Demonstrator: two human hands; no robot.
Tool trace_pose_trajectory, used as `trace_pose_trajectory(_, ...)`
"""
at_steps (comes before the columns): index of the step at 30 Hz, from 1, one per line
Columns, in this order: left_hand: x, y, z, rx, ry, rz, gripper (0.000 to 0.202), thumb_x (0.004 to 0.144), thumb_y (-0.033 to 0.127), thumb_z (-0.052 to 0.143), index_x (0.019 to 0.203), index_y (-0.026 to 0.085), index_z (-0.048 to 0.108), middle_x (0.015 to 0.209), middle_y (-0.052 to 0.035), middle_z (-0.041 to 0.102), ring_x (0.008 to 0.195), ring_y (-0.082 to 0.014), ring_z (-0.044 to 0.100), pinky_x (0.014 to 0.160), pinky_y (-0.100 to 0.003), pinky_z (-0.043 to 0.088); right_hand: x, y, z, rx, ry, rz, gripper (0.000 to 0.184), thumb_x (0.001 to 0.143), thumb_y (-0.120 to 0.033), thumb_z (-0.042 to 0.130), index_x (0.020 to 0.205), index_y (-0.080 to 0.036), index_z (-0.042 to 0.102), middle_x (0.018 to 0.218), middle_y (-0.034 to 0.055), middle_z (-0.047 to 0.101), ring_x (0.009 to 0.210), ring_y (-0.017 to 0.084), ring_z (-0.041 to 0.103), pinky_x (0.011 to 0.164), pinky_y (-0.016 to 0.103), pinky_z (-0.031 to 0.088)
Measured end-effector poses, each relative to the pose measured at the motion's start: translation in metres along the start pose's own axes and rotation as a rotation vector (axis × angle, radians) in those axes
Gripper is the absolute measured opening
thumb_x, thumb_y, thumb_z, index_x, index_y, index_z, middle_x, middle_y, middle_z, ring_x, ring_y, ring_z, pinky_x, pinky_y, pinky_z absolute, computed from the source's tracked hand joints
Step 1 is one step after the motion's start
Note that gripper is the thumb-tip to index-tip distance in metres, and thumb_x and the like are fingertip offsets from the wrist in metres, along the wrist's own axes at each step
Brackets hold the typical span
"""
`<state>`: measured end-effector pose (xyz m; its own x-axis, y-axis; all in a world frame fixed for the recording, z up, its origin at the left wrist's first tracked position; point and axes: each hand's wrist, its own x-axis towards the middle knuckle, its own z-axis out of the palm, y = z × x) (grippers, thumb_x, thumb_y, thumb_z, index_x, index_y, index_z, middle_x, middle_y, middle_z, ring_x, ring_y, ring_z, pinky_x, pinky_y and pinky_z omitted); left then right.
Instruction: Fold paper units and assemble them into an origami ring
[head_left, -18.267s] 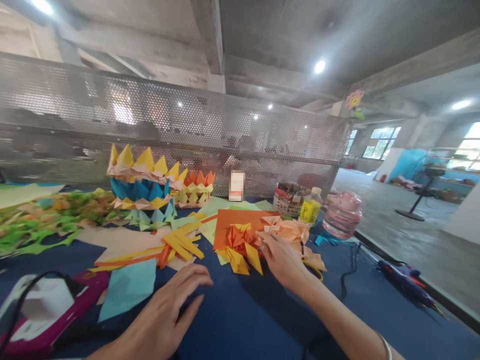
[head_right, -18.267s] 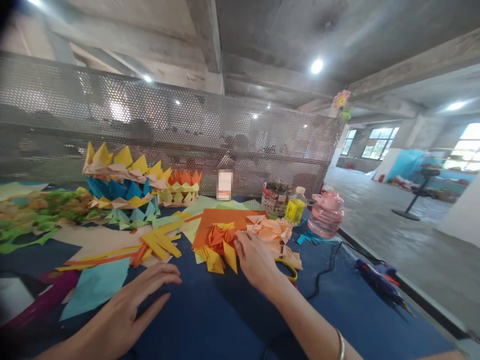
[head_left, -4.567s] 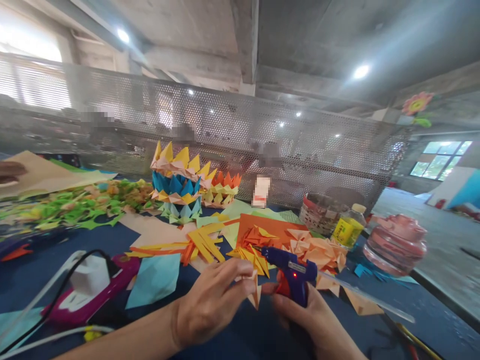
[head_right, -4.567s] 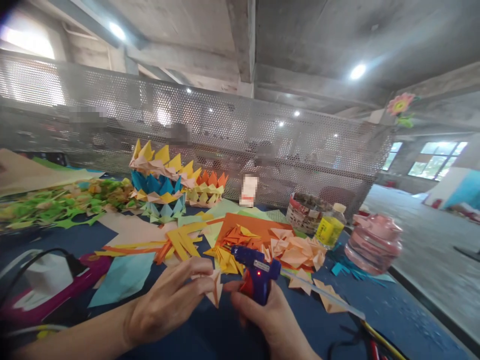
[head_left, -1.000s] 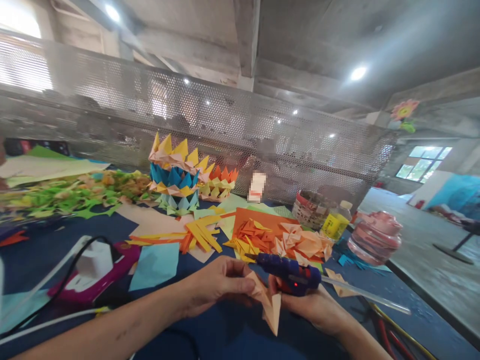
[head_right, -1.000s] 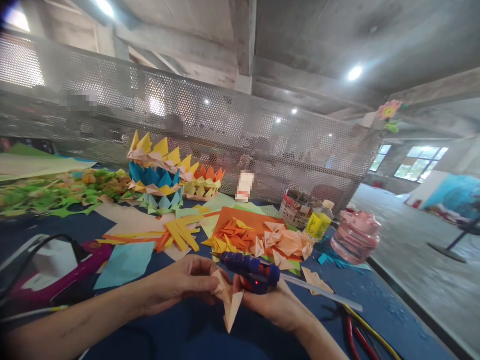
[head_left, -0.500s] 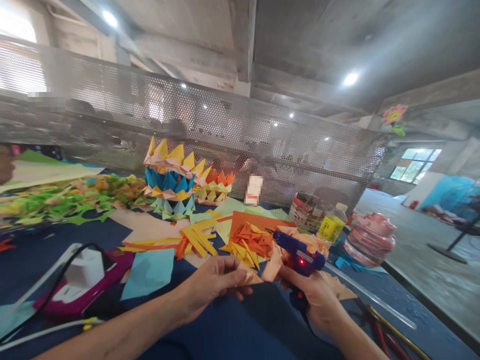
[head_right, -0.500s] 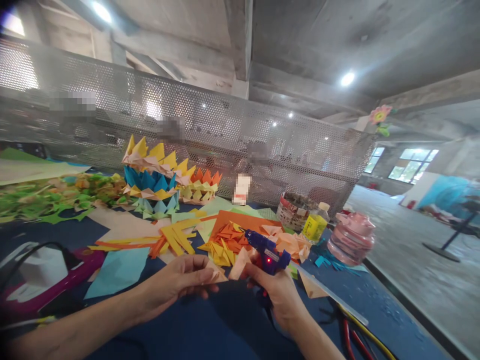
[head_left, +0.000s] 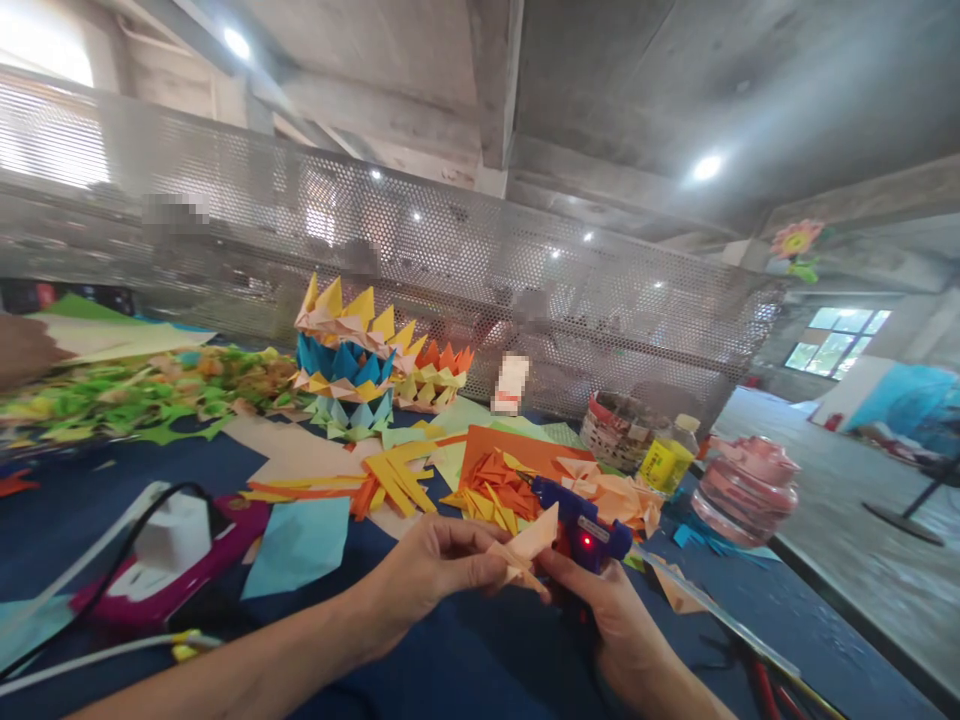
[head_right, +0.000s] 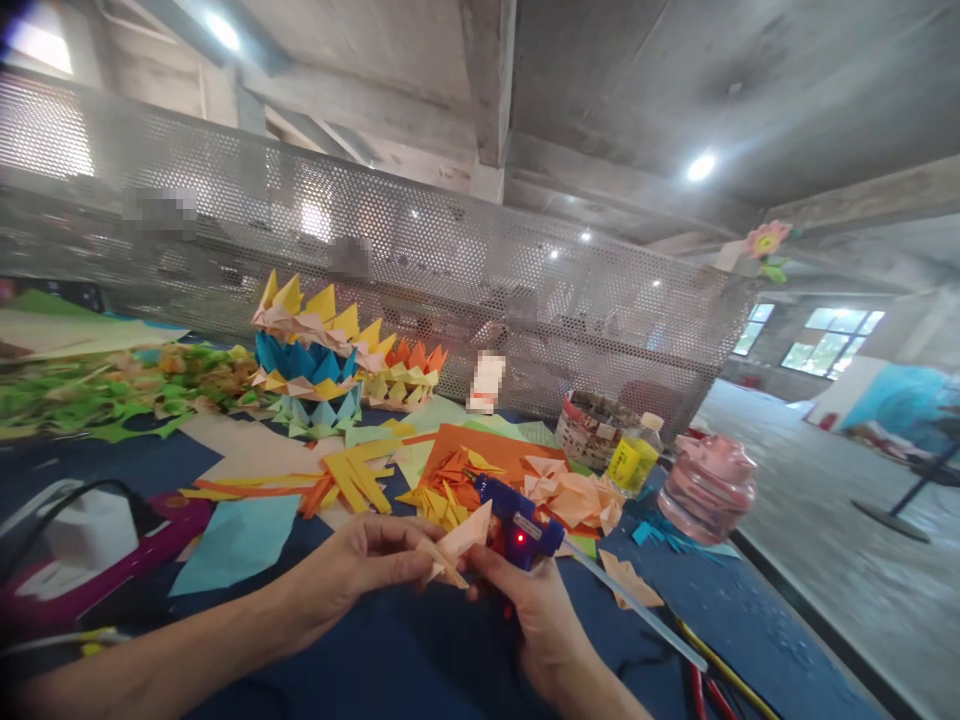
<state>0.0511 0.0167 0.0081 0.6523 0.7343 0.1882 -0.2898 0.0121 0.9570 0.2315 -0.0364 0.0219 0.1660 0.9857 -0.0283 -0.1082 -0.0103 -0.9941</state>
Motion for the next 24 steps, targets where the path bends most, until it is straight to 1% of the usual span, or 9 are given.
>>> trace_pose_trajectory(2, 0.002, -0.001, -0.002, 0.039, 0.048, -0.009, 0.025, 0.07, 0.039, 0.073, 0.072, 0.014, 0.073, 0.079, -0.0038, 0.065, 0.07, -0.0129, 0.053, 0.067, -0.023, 0.039, -0.002, 0.0, 0.002, 0.0, 0.006, 0.009, 0.03, 0.058, -0.036, 0.082, 0.075, -0.015, 0.07, 0.065, 0.0002, 0.066, 0.049, 0.009, 0.055, 0.047, 0.019, 0.044)
trace_pose_trajectory(4, 0.004, -0.002, -0.006, 0.111, 0.083, 0.001, 0.027, 0.07, 0.04, 0.072, 0.074, 0.013, 0.072, 0.072, -0.0026, 0.063, 0.065, -0.0119, 0.05, 0.063, -0.023, 0.038, -0.002, 0.001, 0.001, -0.002, 0.031, -0.002, 0.034, 0.056, -0.037, 0.083, 0.08, -0.015, 0.07, 0.067, 0.0002, 0.066, 0.051, 0.011, 0.056, 0.051, 0.021, 0.047)
trace_pose_trajectory(7, 0.006, -0.003, -0.01, 0.261, 0.095, 0.069, 0.023, 0.073, 0.037, 0.069, 0.075, 0.014, 0.072, 0.074, -0.0034, 0.063, 0.068, -0.0139, 0.053, 0.063, -0.024, 0.04, 0.0, 0.002, -0.004, 0.02, 0.079, -0.04, 0.033, 0.056, -0.038, 0.082, 0.078, -0.016, 0.069, 0.068, 0.0013, 0.066, 0.063, 0.016, 0.061, 0.06, 0.025, 0.05)
trace_pose_trajectory(9, 0.005, -0.002, -0.01, 0.375, 0.097, 0.117, 0.019, 0.075, 0.033, 0.067, 0.076, 0.015, 0.072, 0.077, -0.0042, 0.065, 0.073, -0.0159, 0.056, 0.066, -0.024, 0.042, 0.002, 0.001, -0.008, 0.034, 0.091, -0.068, 0.033, 0.057, -0.038, 0.082, 0.08, -0.018, 0.068, 0.078, 0.0024, 0.068, 0.075, 0.02, 0.063, 0.069, 0.028, 0.05)
trace_pose_trajectory(12, 0.002, 0.0, -0.006, 0.509, 0.079, 0.141, 0.016, 0.077, 0.03, 0.064, 0.077, 0.017, 0.073, 0.081, -0.0047, 0.067, 0.076, -0.0171, 0.059, 0.067, -0.024, 0.043, 0.002, -0.001, -0.01, -0.075, 0.055, -0.123, 0.034, 0.061, -0.04, 0.079, 0.086, -0.02, 0.068, 0.09, 0.0034, 0.068, 0.088, 0.023, 0.062, 0.077, 0.03, 0.049)
trace_pose_trajectory(15, 0.0, 0.0, -0.004, 0.563, 0.037, 0.145, 0.016, 0.079, 0.03, 0.063, 0.079, 0.018, 0.074, 0.081, -0.0041, 0.067, 0.074, -0.0164, 0.06, 0.064, -0.023, 0.042, 0.001, -0.004, -0.009, -0.206, 0.009, -0.163, 0.032, 0.064, -0.043, 0.077, 0.082, -0.018, 0.067, 0.084, 0.0035, 0.066, 0.084, 0.023, 0.061, 0.077, 0.029, 0.047)
trace_pose_trajectory(17, 0.001, -0.001, -0.005, 0.566, 0.035, 0.132, 0.017, 0.079, 0.03, 0.063, 0.079, 0.018, 0.073, 0.081, -0.0041, 0.067, 0.075, -0.0164, 0.059, 0.065, -0.023, 0.043, 0.002, -0.004, -0.008, -0.25, -0.001, -0.189, 0.031, 0.064, -0.044, 0.076, 0.079, -0.018, 0.066, 0.08, 0.0032, 0.065, 0.079, 0.021, 0.059, 0.074, 0.029, 0.046)
trace_pose_trajectory(22, 0.004, -0.004, -0.01, 0.522, 0.103, 0.111, 0.017, 0.077, 0.03, 0.063, 0.076, 0.016, 0.071, 0.079, -0.004, 0.065, 0.071, -0.0161, 0.057, 0.063, -0.023, 0.042, 0.003, -0.005, -0.009, -0.341, 0.031, -0.19, 0.032, 0.065, -0.047, 0.074, 0.076, -0.018, 0.065, 0.06, -0.0012, 0.058, 0.057, 0.015, 0.05, 0.054, 0.024, 0.04)
trace_pose_trajectory(24, 0.005, -0.004, -0.01, 0.505, 0.12, 0.106, 0.017, 0.076, 0.03, 0.062, 0.074, 0.015, 0.07, 0.076, -0.0035, 0.064, 0.069, -0.0157, 0.056, 0.061, -0.023, 0.041, 0.002, -0.007, -0.009, -0.37, 0.021, -0.199, 0.031, 0.065, -0.047, 0.073, 0.075, -0.019, 0.066, 0.058, -0.0011, 0.058, 0.057, 0.016, 0.051, 0.056, 0.025, 0.042)
